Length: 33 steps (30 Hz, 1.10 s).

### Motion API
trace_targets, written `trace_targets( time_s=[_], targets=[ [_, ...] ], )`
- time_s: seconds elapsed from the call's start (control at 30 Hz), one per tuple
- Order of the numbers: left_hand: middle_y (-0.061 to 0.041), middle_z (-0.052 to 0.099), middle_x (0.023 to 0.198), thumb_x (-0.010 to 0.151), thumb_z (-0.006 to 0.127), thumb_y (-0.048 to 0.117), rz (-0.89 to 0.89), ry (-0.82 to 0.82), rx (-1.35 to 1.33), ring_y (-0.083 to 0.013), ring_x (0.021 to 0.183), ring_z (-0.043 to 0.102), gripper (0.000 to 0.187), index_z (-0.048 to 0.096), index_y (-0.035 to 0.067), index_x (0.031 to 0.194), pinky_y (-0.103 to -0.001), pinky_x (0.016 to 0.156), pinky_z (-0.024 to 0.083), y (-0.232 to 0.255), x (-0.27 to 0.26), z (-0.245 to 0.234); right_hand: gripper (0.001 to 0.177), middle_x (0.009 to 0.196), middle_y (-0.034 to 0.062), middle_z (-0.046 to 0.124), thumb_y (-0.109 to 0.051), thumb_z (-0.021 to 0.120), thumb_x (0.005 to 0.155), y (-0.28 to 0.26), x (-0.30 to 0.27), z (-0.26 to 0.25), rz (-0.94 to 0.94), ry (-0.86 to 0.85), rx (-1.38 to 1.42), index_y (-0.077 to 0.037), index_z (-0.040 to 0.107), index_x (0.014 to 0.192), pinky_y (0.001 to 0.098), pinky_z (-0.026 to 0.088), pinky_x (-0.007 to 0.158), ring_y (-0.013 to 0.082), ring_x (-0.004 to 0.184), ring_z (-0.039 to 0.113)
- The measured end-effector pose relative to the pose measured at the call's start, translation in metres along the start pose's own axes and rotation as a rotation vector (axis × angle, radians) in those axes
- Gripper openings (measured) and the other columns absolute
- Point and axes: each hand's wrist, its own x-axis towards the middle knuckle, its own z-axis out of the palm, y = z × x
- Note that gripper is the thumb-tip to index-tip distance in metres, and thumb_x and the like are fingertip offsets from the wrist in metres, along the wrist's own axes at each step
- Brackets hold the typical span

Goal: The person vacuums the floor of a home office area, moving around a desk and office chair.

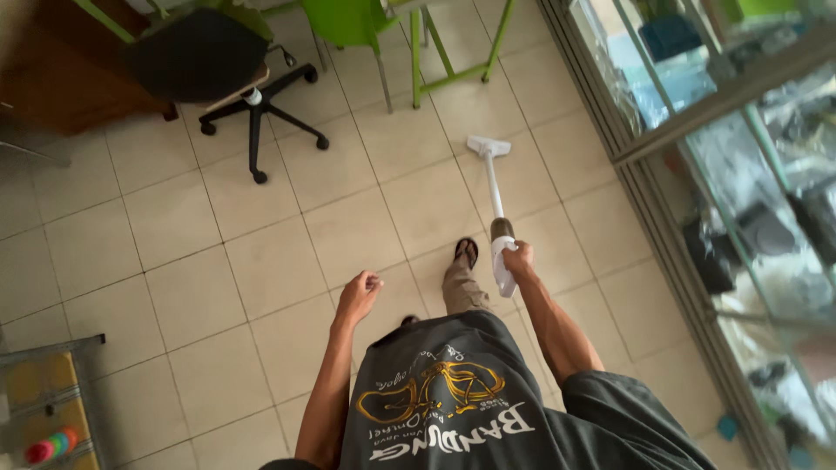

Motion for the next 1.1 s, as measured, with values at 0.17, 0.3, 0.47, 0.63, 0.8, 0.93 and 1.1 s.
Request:
trace_targets(
  time_s=[0.17,0.3,0.47,0.63,0.8,0.93,1.1],
  targets=[
    [-0.012,0.076,0.109,0.092,0.071,0.03,-0.007,0.086,0.026,-0.0289,0.108,0.071,0.032,0.069,0.005,0.111,-0.04,0.09,0.055,0.043,0.05,0.0,0.057,0.079,0.0216,0.072,-0.008,0.067,0.082,-0.051,0.07,-0.01,-0.045,-0.054,-0.03,0.008,0.06,0.137,0.0393,0.052,0.048,0.024,0.054,0.066],
    [-0.013,0.076,0.107,0.091,0.071,0.029,-0.035,0.107,0.008,-0.0289,0.107,0.071,0.031,0.069,0.006,0.111,-0.04,0.09,0.055,0.076,0.088,0.006,0.058,0.077,0.0194,0.073,-0.011,0.067,0.082,-0.079,0.12,-0.019,-0.032,-0.093,-0.08,0.005,0.06,0.138,0.0365,0.053,0.048,0.0212,0.052,0.065],
    [-0.013,0.074,0.111,0.091,0.07,0.027,-0.027,0.127,0.004,-0.0305,0.108,0.069,0.03,0.068,0.005,0.112,-0.041,0.089,0.054,0.117,0.13,0.014,0.059,0.094,0.0269,0.074,-0.016,0.07,0.081,-0.099,0.173,-0.029,-0.128,-0.095,-0.19,0.005,0.061,0.136,0.0414,0.058,0.069,0.0322,0.077,0.073],
    [-0.013,0.074,0.113,0.092,0.07,0.025,-0.035,0.114,0.023,-0.0311,0.109,0.069,0.029,0.068,0.005,0.112,-0.041,0.091,0.054,0.151,0.166,0.018,0.059,0.112,0.0302,0.071,-0.018,0.071,0.079,-0.116,0.216,-0.035,-0.175,-0.102,-0.255,0.003,0.064,0.133,0.0437,0.059,0.087,0.0388,0.1,0.073],
    [-0.012,0.076,0.113,0.09,0.07,0.023,-0.043,0.11,-0.115,-0.0274,0.113,0.071,0.028,0.068,0.006,0.113,-0.039,0.094,0.054,0.176,0.194,0.024,0.06,0.106,0.0323,0.075,-0.02,0.065,0.083,-0.136,0.251,-0.043,-0.113,-0.218,-0.3,0.001,0.06,0.139,0.0443,0.061,0.084,0.0403,0.092,0.078],
    [-0.012,0.077,0.111,0.092,0.07,0.024,-0.05,0.126,-0.103,-0.0272,0.113,0.071,0.028,0.068,0.007,0.113,-0.039,0.093,0.055,0.189,0.205,0.025,0.063,0.111,0.0317,0.073,-0.019,0.063,0.083,-0.142,0.278,-0.043,-0.085,-0.243,-0.298,0.0,0.056,0.142,0.0464,0.061,0.082,0.0414,0.093,0.077],
    [-0.012,0.075,0.11,0.09,0.069,0.025,-0.119,0.162,-0.196,-0.0264,0.11,0.071,0.036,0.062,0.008,0.122,-0.039,0.085,0.058,0.195,0.209,0.031,0.059,0.12,0.0314,0.069,-0.02,0.063,0.084,-0.134,0.319,-0.036,-0.213,-0.214,-0.408,0.0,0.058,0.14,0.0455,0.058,0.093,0.0407,0.107,0.072]
  ],
)
